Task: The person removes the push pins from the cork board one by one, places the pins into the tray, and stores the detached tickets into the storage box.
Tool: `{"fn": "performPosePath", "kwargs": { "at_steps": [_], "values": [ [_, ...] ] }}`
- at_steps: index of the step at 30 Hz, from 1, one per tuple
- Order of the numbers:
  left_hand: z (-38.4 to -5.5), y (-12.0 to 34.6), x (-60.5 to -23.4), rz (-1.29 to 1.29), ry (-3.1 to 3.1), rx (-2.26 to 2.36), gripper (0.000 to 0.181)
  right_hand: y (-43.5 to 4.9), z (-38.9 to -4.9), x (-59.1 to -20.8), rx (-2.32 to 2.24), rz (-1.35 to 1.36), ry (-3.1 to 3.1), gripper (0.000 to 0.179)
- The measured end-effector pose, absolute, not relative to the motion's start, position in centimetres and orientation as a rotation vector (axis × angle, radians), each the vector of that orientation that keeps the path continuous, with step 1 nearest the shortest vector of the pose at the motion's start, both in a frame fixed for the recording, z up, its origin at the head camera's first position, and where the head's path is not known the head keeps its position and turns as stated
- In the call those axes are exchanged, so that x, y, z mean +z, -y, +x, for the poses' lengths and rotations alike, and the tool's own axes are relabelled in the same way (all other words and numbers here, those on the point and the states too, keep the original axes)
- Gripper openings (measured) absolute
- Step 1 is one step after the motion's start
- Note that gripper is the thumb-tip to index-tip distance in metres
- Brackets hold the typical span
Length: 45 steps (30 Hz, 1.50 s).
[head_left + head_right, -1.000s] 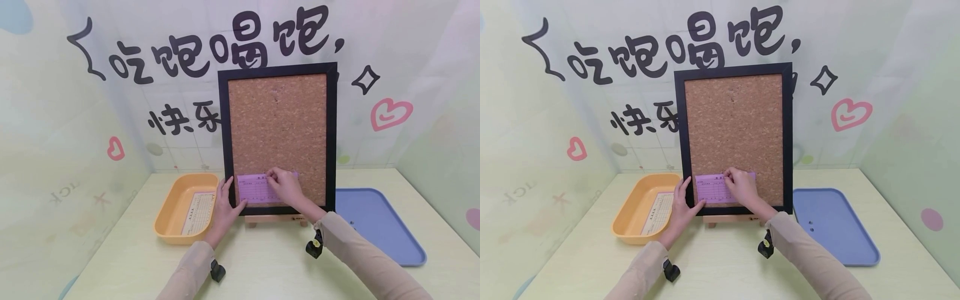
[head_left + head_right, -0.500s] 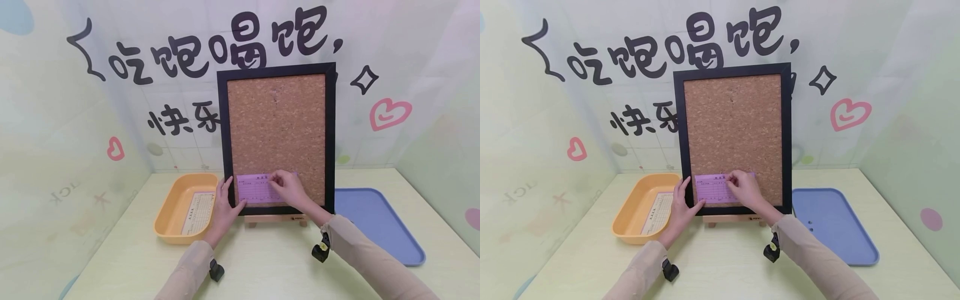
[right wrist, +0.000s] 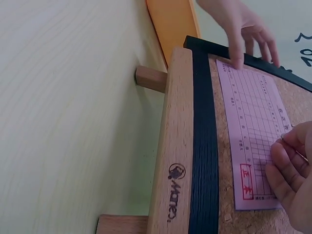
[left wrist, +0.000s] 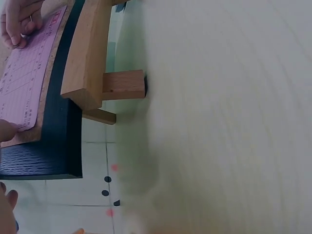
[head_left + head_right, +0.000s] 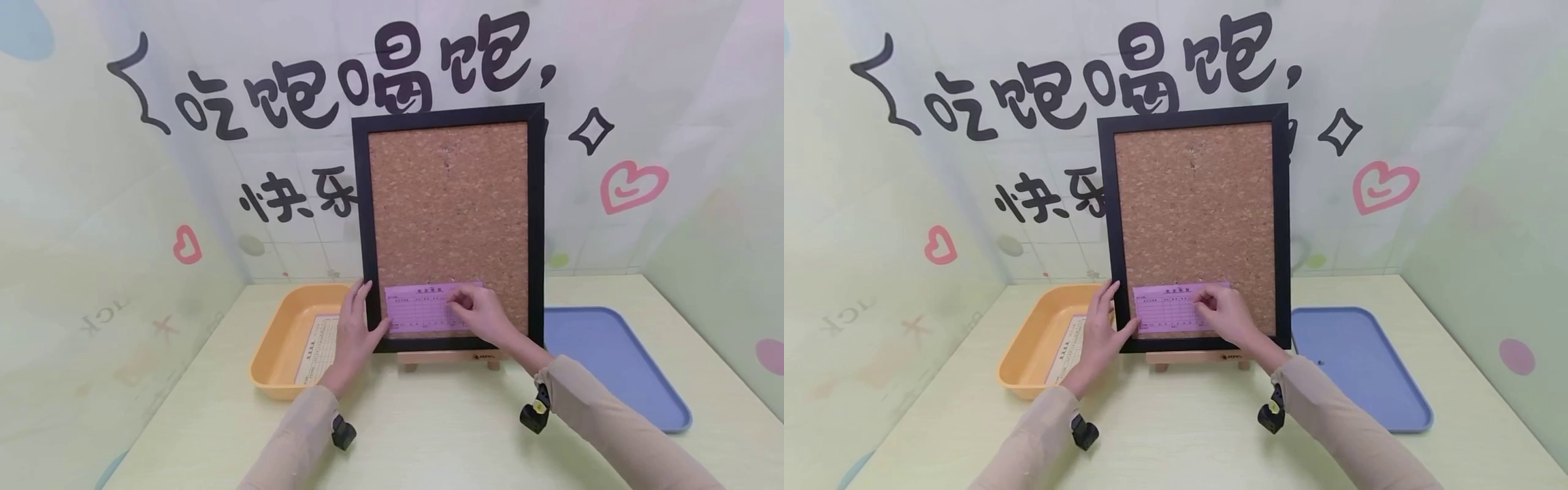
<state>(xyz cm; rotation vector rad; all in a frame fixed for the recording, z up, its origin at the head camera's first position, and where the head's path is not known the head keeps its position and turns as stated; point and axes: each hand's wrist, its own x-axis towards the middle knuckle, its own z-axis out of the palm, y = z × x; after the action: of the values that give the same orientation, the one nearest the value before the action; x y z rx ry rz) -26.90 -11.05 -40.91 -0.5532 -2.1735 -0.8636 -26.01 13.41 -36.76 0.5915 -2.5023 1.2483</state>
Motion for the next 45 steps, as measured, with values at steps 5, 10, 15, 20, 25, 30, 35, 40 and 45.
{"fn": "performPosePath", "kwargs": {
  "at_steps": [5, 10, 15, 20, 25, 30, 35, 40, 45],
  "values": [
    [-27.4, 11.4, -39.2, -0.619, 2.082, -0.707, 0.067, -13.8, -26.0, -36.9, 1.248, 0.591, 2.507, 0.006],
    [-27.8, 11.2, -37.6, -0.674, 2.064, -0.612, 0.056, -13.9, -26.0, -36.9, 1.238, 0.599, 2.509, 0.007],
    [-27.8, 10.8, -36.9, -0.703, 2.159, -0.561, 0.045, -14.0, -26.1, -36.9, 1.230, 0.601, 2.508, 0.006],
    [-27.9, 10.5, -36.9, -0.704, 2.244, -0.548, 0.042, -14.0, -26.1, -37.0, 1.230, 0.601, 2.519, 0.006],
    [-28.0, 10.2, -36.8, -0.693, 2.289, -0.504, 0.042, -13.9, -26.0, -36.9, 1.239, 0.590, 2.532, 0.006],
    [-28.1, 10.1, -36.8, -0.703, 2.303, -0.454, 0.040, -14.0, -25.9, -36.7, 1.241, 0.597, 2.530, 0.006],
    [-28.2, 10.1, -36.7, -0.720, 2.303, -0.413, 0.037, -14.0, -26.0, -36.8, 1.230, 0.599, 2.534, 0.006],
    [-28.3, 10.1, -36.6, -0.749, 2.294, -0.433, 0.026, -14.0, -26.0, -36.7, 1.226, 0.611, 2.529, 0.006],
    [-28.2, 9.9, -36.3, -0.798, 2.306, -0.488, 0.020, -14.0, -26.0, -36.7, 1.227, 0.622, 2.524, 0.006]
  ]
}}
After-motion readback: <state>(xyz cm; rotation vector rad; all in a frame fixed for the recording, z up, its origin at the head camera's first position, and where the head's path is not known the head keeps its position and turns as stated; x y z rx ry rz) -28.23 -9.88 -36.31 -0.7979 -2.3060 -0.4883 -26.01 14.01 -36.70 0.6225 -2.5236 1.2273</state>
